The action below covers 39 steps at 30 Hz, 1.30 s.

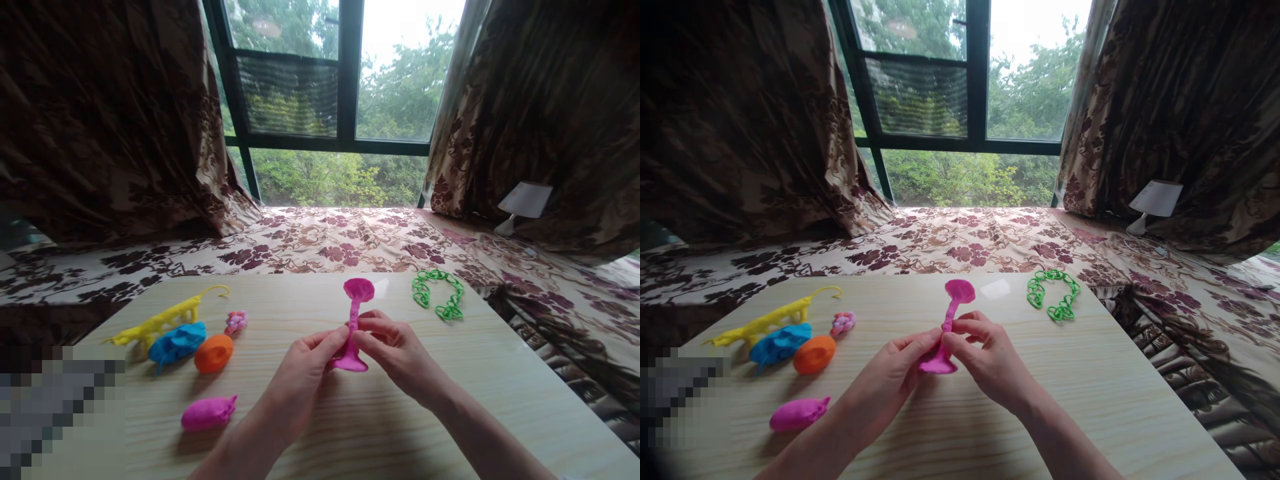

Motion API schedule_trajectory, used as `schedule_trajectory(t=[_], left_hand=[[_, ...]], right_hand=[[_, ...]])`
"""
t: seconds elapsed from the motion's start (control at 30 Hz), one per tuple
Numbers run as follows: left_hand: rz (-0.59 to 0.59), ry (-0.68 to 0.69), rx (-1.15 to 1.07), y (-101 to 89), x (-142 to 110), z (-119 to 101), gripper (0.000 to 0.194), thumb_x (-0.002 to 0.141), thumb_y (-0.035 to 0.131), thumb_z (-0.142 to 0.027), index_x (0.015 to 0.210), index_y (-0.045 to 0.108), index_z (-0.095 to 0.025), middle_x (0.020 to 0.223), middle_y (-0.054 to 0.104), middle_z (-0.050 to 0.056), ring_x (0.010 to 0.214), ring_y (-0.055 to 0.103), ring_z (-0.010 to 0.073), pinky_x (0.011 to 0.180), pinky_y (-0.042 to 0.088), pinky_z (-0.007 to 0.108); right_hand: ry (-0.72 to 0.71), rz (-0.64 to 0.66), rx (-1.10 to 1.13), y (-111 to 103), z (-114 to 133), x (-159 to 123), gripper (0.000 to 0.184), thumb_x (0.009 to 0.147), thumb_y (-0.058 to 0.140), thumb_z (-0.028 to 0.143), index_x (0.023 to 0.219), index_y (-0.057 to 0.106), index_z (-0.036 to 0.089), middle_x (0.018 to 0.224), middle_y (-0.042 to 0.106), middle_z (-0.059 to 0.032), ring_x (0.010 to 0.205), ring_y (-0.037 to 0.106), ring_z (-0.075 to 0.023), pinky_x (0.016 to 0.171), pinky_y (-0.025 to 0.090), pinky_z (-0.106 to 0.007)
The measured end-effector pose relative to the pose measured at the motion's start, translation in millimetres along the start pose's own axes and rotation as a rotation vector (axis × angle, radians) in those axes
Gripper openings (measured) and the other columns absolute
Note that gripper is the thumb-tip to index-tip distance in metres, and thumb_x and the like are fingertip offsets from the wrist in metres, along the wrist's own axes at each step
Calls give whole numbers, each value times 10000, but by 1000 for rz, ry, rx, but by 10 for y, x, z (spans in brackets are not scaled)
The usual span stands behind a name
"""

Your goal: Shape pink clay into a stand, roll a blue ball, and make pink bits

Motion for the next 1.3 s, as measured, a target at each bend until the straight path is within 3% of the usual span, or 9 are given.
schedule_trajectory(t=[0.13, 0.33, 0.6, 0.8, 0.87, 1.0, 1.17, 1.3], left_hand=[[6, 1, 102, -9, -18, -22, 282, 801, 548, -332, 975, 669, -146, 833, 689, 73, 801, 588, 160, 819, 401, 288], [17, -53, 40, -30, -9, 20, 261, 770, 590, -319, 924, 678, -128, 785, 672, 69, 768, 587, 156, 779, 413, 275], [97, -46, -25, 60, -8, 7, 304, 833, 500, -329, 989, 647, -114, 791, 624, 58, 757, 539, 138, 771, 418, 298], [109, -84, -28, 94, -44, 14, 294, 828, 509, -334, 983, 650, -127, 763, 584, 33, 687, 495, 103, 725, 437, 291], [77, -73, 20, 69, -38, -3, 307, 822, 509, -355, 963, 659, -128, 793, 601, 52, 723, 512, 128, 750, 437, 323], [-112, 44, 122, -84, -8, -99, 284, 777, 579, -343, 989, 655, -170, 921, 645, 74, 849, 535, 167, 830, 396, 337], [-1, 75, -1, -31, 7, -84, 245, 784, 585, -265, 1010, 653, -199, 910, 680, 60, 867, 560, 157, 854, 379, 325], [-19, 80, -62, -68, 10, -47, 204, 769, 604, -222, 958, 678, -196, 848, 696, 45, 830, 576, 142, 848, 379, 299]], right_hand=[[9, -68, 5, -44, -20, -1, 186, 798, 574, 333, 859, 681, 194, 855, 560, -23, 814, 536, -150, 729, 432, -262], [5, -29, 107, -6, -11, 0, 176, 795, 581, 319, 765, 651, 160, 805, 544, -15, 751, 522, -134, 677, 426, -247], [-68, -14, -30, -20, 97, -20, 108, 805, 577, 231, 858, 663, 194, 876, 548, -17, 847, 509, -148, 769, 399, -274], [-69, -5, 91, -10, 78, -20, 158, 830, 548, 268, 752, 646, 171, 785, 496, 2, 730, 484, -112, 656, 400, -232], [-71, -17, 80, -14, 65, -19, 184, 836, 539, 279, 727, 633, 164, 779, 499, 0, 733, 481, -114, 659, 395, -233], [-61, -6, -21, 5, 73, -27, 207, 840, 528, 318, 765, 637, 160, 796, 529, -12, 763, 497, -130, 692, 393, -252], [-18, 92, -53, 84, 69, -41, 269, 860, 481, 361, 793, 645, 158, 790, 551, -19, 757, 519, -137, 682, 406, -258], [-18, 94, -43, 104, 59, -45, 266, 858, 484, 361, 808, 652, 161, 784, 569, -17, 739, 529, -132, 674, 412, -253]])
Point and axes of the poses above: each hand's wrist, its own x-axis towards the middle knuckle, its own y-axis out of the palm, z = x × y, the point moved 7 cm from there along x, towards the middle knuckle
